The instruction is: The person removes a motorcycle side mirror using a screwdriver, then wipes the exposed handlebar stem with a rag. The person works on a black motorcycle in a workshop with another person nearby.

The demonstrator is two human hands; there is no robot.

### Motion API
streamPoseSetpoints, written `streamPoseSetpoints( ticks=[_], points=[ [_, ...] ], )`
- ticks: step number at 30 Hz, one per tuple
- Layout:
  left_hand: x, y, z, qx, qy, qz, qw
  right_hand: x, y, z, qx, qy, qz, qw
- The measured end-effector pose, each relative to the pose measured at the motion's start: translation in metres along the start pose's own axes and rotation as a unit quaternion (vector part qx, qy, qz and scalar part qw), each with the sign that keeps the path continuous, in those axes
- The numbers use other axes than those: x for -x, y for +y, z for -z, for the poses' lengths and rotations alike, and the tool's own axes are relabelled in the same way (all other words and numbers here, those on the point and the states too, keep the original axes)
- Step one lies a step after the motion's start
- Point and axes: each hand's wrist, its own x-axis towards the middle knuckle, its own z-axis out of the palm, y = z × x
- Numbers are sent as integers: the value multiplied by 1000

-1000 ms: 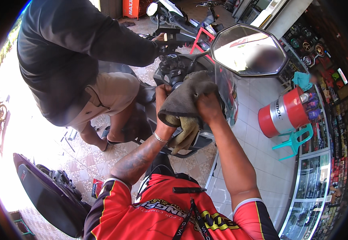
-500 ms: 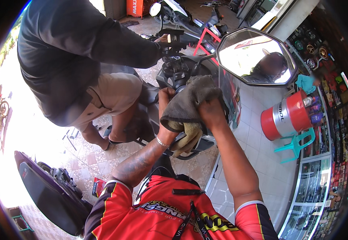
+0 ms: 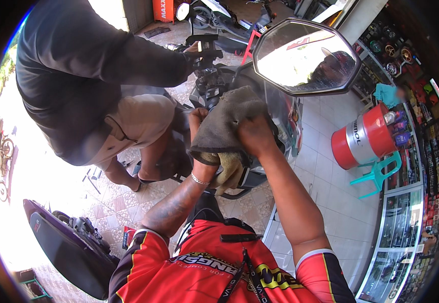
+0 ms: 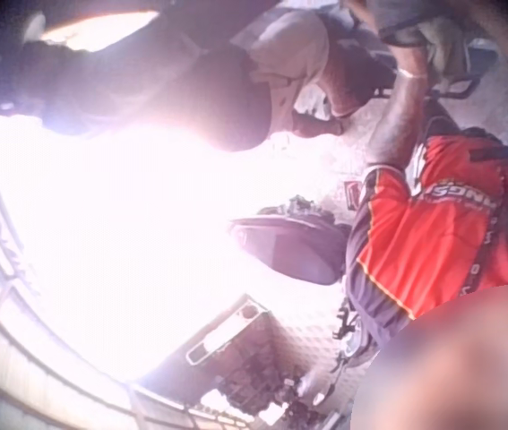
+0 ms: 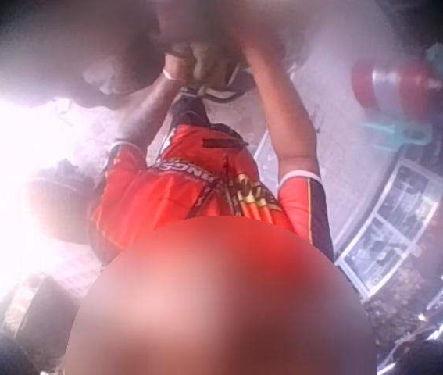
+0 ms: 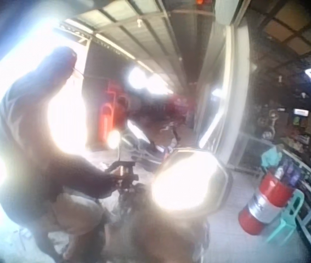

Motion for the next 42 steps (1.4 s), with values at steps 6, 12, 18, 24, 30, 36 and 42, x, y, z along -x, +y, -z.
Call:
streamPoseSetpoints(
  ticks=[6,12,18,24,30,36,42],
  points=[
    [0,-8,1,11,-6,-17,1000,9,13,-3,420,19,244,874],
    [1,-6,5,-5,-24,-8,1000,6,12,1,378,-21,225,898],
    [0,2,3,-49,-23,-24,998,13,-11,-5,-245,26,-78,966],
    [-1,4,2,-49,-8,-8,999,15,-18,-9,-371,31,-121,920],
    [1,9,1,-40,-4,19,999,7,-17,-3,-236,46,-44,970],
    [1,8,1,-29,-5,17,999,5,-10,-5,-161,48,-92,981],
    [-1,6,2,-9,-6,18,1000,7,12,-12,326,72,239,912]
  ],
)
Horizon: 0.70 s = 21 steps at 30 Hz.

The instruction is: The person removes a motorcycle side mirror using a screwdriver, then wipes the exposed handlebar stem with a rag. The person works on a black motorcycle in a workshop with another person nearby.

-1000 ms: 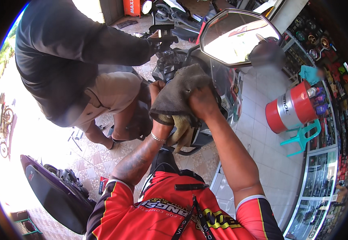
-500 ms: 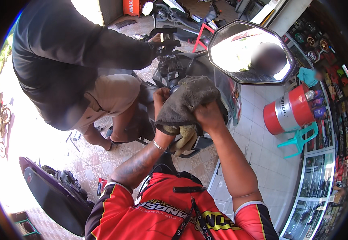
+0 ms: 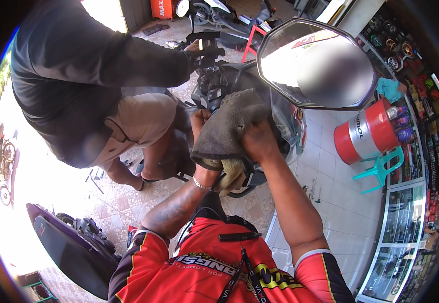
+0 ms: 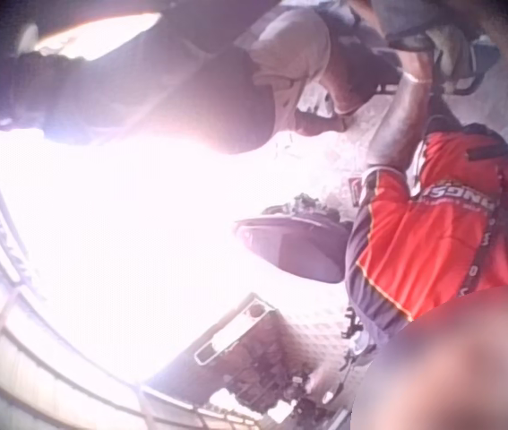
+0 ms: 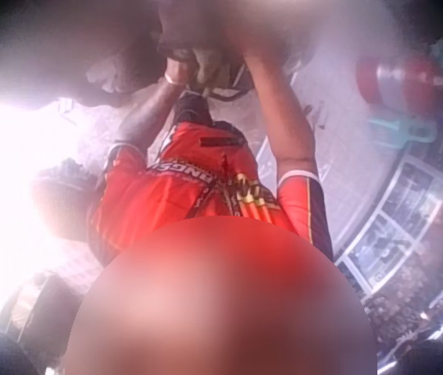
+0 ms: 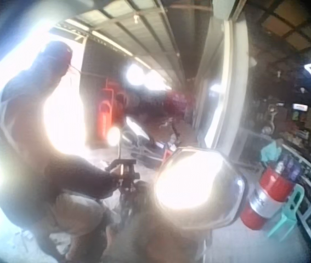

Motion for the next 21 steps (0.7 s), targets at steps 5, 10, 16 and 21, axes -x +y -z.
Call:
streamPoseSetpoints(
  ticks=[5,10,16,21],
  points=[
    [-1,-1,2,-19,-7,-15,1000,9,4,-6,41,-36,0,999],
    [0,0,5,-24,-22,-11,999,6,2,-4,-232,-36,-178,956],
    [-4,5,6,-37,-29,-10,999,-1,-7,0,-314,-11,-230,921],
    [-4,9,5,7,-50,35,998,24,5,-6,-406,8,-281,870]
  ],
)
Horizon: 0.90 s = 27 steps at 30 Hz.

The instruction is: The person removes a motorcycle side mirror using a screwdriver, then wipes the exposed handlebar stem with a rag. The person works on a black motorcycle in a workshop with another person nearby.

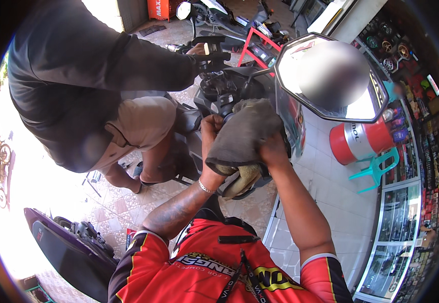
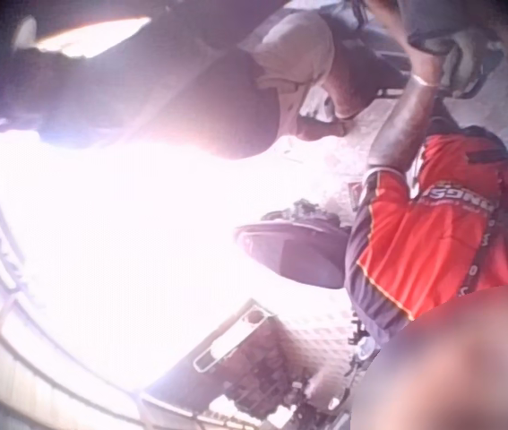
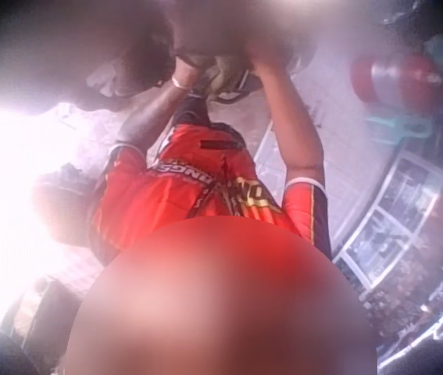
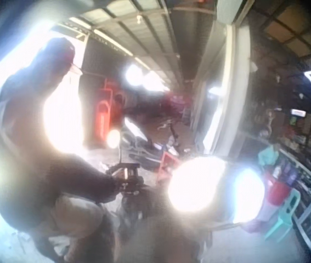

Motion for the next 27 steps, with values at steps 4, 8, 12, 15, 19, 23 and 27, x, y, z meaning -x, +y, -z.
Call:
streamPoseSetpoints(
  ticks=[4,8,12,15,19,23,27],
  points=[
    [0,0,2,40,-14,14,999,4,32,8,232,2,120,965],
    [3,4,2,95,-26,58,993,31,32,13,123,70,74,987],
    [3,3,4,74,-29,35,996,65,20,17,-55,154,-10,986],
    [2,2,4,87,-27,55,994,75,6,19,-179,200,-35,963],
    [1,4,5,122,-41,66,989,72,-23,30,-535,122,-34,835],
    [2,5,6,98,-38,50,993,67,-38,37,-671,107,-49,732],
    [1,7,6,107,-41,61,992,79,-44,36,-632,100,18,769]
  ],
)
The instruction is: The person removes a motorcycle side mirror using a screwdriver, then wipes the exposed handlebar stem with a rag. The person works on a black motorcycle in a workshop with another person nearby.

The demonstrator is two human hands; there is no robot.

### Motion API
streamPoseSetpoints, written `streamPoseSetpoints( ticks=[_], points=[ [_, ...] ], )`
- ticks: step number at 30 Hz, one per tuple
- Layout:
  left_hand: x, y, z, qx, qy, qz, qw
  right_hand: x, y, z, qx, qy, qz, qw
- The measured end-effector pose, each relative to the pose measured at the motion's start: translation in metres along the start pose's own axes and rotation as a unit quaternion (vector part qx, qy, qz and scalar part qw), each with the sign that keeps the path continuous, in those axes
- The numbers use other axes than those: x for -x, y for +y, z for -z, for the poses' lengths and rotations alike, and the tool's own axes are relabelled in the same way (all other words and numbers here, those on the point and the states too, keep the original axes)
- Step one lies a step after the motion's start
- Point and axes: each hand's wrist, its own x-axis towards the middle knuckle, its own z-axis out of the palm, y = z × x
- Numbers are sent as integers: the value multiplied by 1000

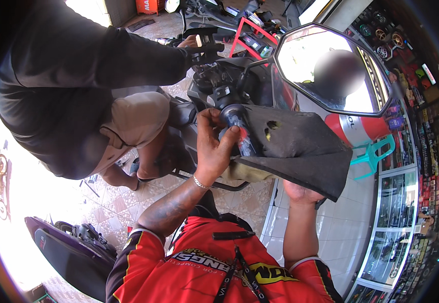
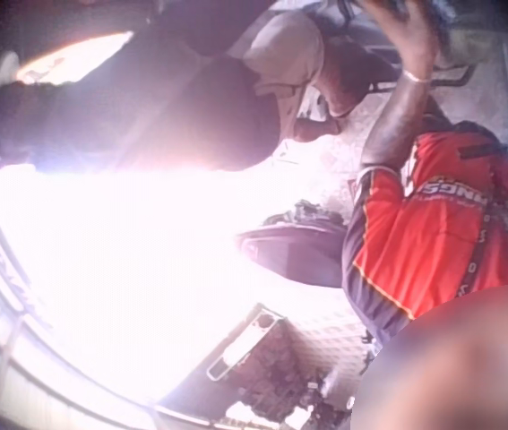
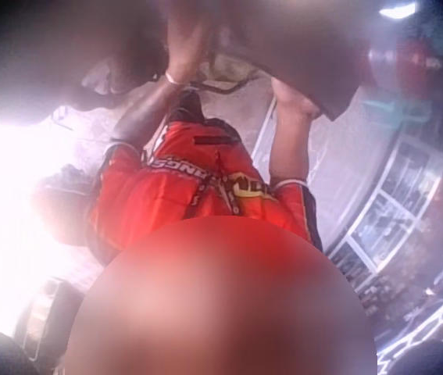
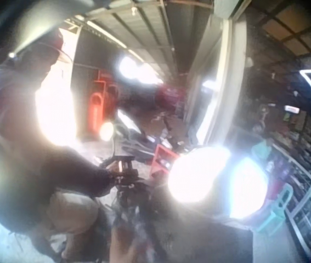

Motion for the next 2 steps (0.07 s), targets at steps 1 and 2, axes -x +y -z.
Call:
streamPoseSetpoints(
  ticks=[1,2],
  points=[
    [0,1,0,10,-7,-1,1000,-3,-4,3,26,-42,5,999],
    [1,2,0,24,-9,0,1000,0,-7,6,4,-76,18,997]
  ],
)
